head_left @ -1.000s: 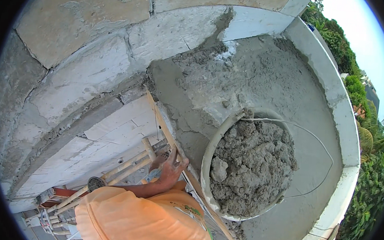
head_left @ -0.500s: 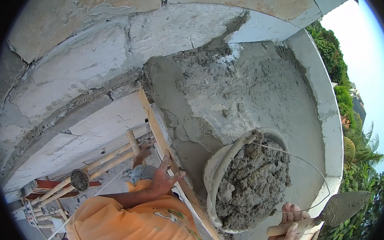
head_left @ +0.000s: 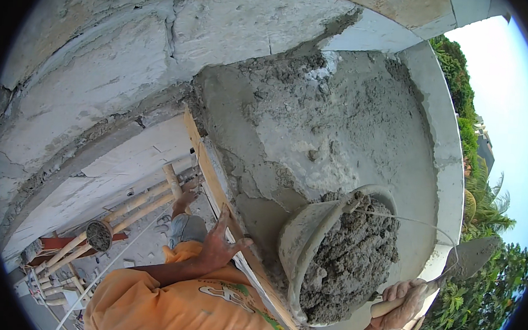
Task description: The person uses a wooden float and a trowel to apply and smooth cement mortar onto the top of a wall, occasionally pouring more mortar from a bucket.
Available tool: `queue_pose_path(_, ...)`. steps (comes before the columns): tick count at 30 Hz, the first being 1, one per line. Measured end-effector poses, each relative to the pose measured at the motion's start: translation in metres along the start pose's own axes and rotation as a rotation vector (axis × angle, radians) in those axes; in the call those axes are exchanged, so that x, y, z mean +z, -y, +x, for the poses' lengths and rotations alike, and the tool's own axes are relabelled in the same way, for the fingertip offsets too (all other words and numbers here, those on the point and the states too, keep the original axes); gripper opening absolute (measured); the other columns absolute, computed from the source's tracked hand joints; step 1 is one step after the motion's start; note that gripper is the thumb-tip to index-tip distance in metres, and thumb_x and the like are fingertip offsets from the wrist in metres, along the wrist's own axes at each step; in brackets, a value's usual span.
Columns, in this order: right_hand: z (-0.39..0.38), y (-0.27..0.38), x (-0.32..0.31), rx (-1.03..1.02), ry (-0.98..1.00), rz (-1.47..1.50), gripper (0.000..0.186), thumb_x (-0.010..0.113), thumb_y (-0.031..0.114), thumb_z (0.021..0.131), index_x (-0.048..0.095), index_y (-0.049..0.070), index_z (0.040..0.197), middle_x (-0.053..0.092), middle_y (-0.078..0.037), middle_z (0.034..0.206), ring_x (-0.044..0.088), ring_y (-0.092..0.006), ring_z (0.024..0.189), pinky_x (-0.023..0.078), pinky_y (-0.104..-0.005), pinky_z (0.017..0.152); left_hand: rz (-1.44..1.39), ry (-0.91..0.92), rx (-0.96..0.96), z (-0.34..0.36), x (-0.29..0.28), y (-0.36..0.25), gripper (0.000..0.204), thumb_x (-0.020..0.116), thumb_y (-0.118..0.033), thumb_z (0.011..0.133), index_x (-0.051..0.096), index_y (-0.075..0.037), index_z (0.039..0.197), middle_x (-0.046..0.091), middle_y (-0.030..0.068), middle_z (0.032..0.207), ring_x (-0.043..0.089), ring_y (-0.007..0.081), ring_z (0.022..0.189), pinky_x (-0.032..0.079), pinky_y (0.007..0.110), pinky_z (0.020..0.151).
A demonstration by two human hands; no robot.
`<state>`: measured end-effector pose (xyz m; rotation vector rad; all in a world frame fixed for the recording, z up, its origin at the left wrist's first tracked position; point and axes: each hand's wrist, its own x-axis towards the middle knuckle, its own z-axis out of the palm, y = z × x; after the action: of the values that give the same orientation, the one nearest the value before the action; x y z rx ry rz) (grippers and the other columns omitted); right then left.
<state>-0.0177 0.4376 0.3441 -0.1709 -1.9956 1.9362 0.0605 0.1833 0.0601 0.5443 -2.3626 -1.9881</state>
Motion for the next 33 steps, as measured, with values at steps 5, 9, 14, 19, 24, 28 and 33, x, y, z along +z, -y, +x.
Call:
queue_pose_path(5, 0.010, 0.014, 0.011, 0.030, -0.086, -0.050, 0.024, 0.053, 0.030, 0.098, 0.049, 0.006, 0.097, 0.042, 0.000, 0.064, 0.042, -0.0097, 0.048, 0.036, -0.0225, 0.043, -0.019, 0.092, 0.015, 0.003, -0.013, -0.008, 0.113, 0.074, -0.051, 0.076, 0.013, 0.018, 0.140, 0.027, 0.0412, 0.141, 0.033, 0.0465, 0.134, 0.033, 0.041, 0.109)
queue_pose_path(9, 0.016, 0.048, 0.022, -0.154, 0.049, 0.045, 0.019, 0.050, 0.024, 0.099, 0.046, 0.005, 0.102, 0.042, 0.000, 0.066, 0.042, -0.0086, 0.050, 0.035, -0.0213, 0.044, -0.134, 0.241, -0.076, 0.005, -0.026, -0.021, 0.116, 0.074, -0.053, 0.074, 0.011, 0.016, 0.142, 0.027, 0.0404, 0.141, 0.033, 0.0456, 0.134, 0.033, 0.041, 0.109)
queue_pose_path(14, 0.018, 0.051, 0.042, -0.202, 0.048, -0.034, 0.020, 0.053, 0.019, 0.098, 0.045, 0.003, 0.109, 0.042, 0.000, 0.070, 0.042, -0.0083, 0.054, 0.035, -0.0207, 0.048, -0.021, 0.249, 0.017, 0.003, -0.039, -0.004, 0.114, 0.073, -0.053, 0.075, 0.011, 0.013, 0.144, 0.031, 0.0383, 0.141, 0.037, 0.0446, 0.131, 0.037, 0.041, 0.106)
queue_pose_path(19, 0.030, 0.036, 0.031, -0.240, 0.037, -0.009, 0.021, 0.056, 0.015, 0.095, 0.046, 0.003, 0.110, 0.041, 0.000, 0.071, 0.042, -0.0083, 0.057, 0.034, -0.0214, 0.050, 0.347, 0.242, 0.471, -0.015, -0.073, -0.029, 0.116, 0.085, -0.042, 0.067, 0.015, 0.009, 0.145, 0.033, 0.0355, 0.142, 0.045, 0.0441, 0.126, 0.045, 0.044, 0.098)
queue_pose_path(24, 0.032, 0.017, 0.032, -0.350, -0.022, 0.055, 0.024, 0.057, 0.012, 0.093, 0.044, 0.001, 0.109, 0.042, -0.002, 0.069, 0.042, -0.0102, 0.057, 0.035, -0.0226, 0.049, 0.043, 0.153, 0.837, -0.005, -0.037, -0.126, 0.116, 0.086, -0.041, 0.065, 0.017, 0.012, 0.142, 0.031, 0.0398, 0.140, 0.046, 0.0494, 0.123, 0.045, 0.046, 0.098)
queue_pose_path(28, 0.030, 0.017, 0.031, -0.400, -0.050, 0.063, 0.029, 0.060, 0.015, 0.090, 0.044, 0.002, 0.110, 0.042, -0.003, 0.070, 0.043, -0.0111, 0.058, 0.037, -0.0229, 0.053, 0.006, 0.222, 0.946, 0.000, -0.003, -0.117, 0.110, 0.083, -0.036, 0.070, 0.017, 0.018, 0.139, 0.026, 0.0461, 0.138, 0.043, 0.0527, 0.124, 0.044, 0.046, 0.098)
queue_pose_path(33, 0.030, 0.005, 0.016, -0.378, -0.059, 0.058, 0.031, 0.061, 0.017, 0.090, 0.043, 0.003, 0.111, 0.043, -0.004, 0.071, 0.045, -0.0114, 0.059, 0.041, -0.0239, 0.053, -0.007, 0.307, 0.878, 0.002, -0.007, -0.126, 0.091, 0.080, -0.029, 0.074, 0.030, 0.019, 0.133, 0.025, 0.0482, 0.136, 0.042, 0.0535, 0.125, 0.049, 0.044, 0.092)
